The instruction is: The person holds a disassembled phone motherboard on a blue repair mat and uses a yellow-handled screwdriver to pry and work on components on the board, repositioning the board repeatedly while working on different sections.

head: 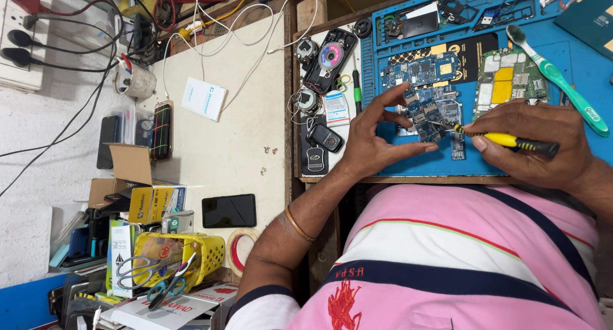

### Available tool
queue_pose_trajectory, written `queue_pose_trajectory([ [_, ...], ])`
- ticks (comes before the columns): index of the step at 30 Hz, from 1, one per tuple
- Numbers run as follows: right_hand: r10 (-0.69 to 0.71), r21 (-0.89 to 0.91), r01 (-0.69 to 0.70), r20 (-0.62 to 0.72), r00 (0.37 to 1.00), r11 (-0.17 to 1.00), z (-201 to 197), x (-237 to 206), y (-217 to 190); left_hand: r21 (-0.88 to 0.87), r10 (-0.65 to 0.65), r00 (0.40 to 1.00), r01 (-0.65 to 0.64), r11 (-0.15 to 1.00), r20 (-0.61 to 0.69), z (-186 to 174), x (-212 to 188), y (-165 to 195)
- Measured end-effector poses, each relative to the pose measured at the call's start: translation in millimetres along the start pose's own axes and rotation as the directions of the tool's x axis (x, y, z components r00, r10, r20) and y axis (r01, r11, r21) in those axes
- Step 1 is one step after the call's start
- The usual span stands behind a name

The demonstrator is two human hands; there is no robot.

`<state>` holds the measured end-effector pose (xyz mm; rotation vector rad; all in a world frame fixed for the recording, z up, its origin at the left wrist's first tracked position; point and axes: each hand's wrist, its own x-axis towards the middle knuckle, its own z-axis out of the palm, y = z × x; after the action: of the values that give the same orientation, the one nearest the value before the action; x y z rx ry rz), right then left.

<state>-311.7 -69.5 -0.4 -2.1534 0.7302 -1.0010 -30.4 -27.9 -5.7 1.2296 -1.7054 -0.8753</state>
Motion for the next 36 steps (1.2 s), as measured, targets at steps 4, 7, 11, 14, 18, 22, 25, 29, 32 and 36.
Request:
queue_pose_trajectory([
  [4, -0.01, -0.011, 0.01, -0.005, 1.0, 1.0, 0.2, 0.8, -1.1, -0.04, -0.006, 1.0, 0.005, 0.999, -0.02, -0.5, 0.4, 0.1],
  [7, -0.009, 0.009, 0.009, 0.004, 1.0, 1.0, 0.5, 0.8, -1.3, -0.029, -0.014, 0.999, 0.013, 1.0, -0.036, -0.3, -0.2, 0.1],
  [11, -0.034, -0.013, 0.034, 0.023, 0.999, 0.999, -0.2, -0.4, -0.4, -0.013, -0.037, 0.998, 0.037, 0.999, -0.05, -0.3, 0.0, 0.0],
  [14, -0.02, 0.012, 0.02, 0.002, 1.0, 1.0, 0.1, -2.1, -0.1, -0.003, -0.032, 0.999, 0.032, 0.999, -0.026, -0.5, 0.1, 0.4],
  [18, -0.007, -0.004, 0.007, 0.008, 1.0, 1.0, 0.9, -2.6, 1.2, -0.014, -0.031, 1.0, 0.031, 0.999, -0.001, -0.2, -0.5, 1.2],
  [22, -0.003, 0.008, 0.003, 0.024, 1.0, 1.0, 0.1, -2.2, 2.3, -0.009, -0.033, 0.999, 0.033, 0.999, -0.001, 0.0, -0.8, 1.9],
  [25, -0.021, 0.015, 0.021, -0.005, 1.0, 1.0, -0.1, -2.3, 1.2, -0.018, -0.028, 1.0, 0.028, 0.999, 0.0, 0.6, 0.3, 1.8],
  [29, -0.011, 0.028, 0.011, -0.002, 1.0, 1.0, 0.9, -1.5, -0.4, -0.034, -0.021, 1.0, 0.021, 0.999, -0.005, 0.5, 0.4, 1.4],
  [32, -0.024, 0.011, 0.024, 0.029, 0.999, 1.0, -1.1, -0.9, -0.4, -0.041, -0.066, 0.997, 0.064, 0.997, -0.05, -0.9, 0.2, 1.7],
  [36, -0.026, 0.024, 0.026, 0.004, 1.0, 0.999, -1.5, -1.1, -0.8, -0.065, -0.086, 0.994, 0.082, 0.995, -0.061, -0.8, 2.5, 2.3],
])
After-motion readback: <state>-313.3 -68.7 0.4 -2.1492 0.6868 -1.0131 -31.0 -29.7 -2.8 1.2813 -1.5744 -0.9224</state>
